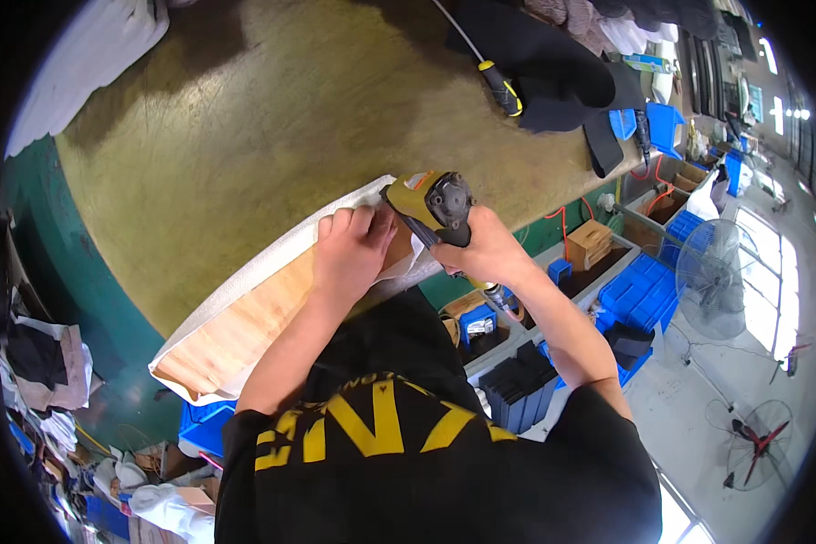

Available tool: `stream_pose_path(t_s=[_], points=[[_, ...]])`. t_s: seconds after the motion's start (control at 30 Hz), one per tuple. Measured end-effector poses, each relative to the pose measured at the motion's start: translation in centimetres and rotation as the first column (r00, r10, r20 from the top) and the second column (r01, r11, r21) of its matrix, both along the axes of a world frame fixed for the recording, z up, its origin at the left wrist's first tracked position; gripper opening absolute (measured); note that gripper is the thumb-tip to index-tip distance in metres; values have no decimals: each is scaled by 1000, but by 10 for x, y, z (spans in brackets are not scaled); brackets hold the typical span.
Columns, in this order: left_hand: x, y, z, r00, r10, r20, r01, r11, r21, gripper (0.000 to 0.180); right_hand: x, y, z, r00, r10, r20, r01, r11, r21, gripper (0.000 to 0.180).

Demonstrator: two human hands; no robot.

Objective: Stapling fabric or protective covering onto wooden furniture components using a pneumatic staple gun.

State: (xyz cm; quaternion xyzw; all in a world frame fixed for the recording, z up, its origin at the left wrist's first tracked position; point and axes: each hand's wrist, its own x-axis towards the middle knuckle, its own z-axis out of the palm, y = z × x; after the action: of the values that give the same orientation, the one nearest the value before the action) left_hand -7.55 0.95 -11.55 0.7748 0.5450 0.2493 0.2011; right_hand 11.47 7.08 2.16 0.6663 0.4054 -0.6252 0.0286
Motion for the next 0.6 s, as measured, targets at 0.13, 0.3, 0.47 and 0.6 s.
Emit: stream_pose_path(t_s=[0.13,0.3,0.47,0.6], points=[[-3,3,5,1000,-19,22,18,1000,21,23,-3,-10,-9,977,124,173,-131,991,31,17],[2,-3,-5,974,65,216,-62,998,-24,9,-4,-20,-10,937,187,295,-214,975,61,22],[-2,-4,-5,967,56,249,-43,997,-58,10,-1,-25,-16,937,227,266,-278,944,174,28],[-23,-14,12,941,188,282,-92,942,-323,22,-5,-19,-20,938,317,141,-340,923,181,29]])
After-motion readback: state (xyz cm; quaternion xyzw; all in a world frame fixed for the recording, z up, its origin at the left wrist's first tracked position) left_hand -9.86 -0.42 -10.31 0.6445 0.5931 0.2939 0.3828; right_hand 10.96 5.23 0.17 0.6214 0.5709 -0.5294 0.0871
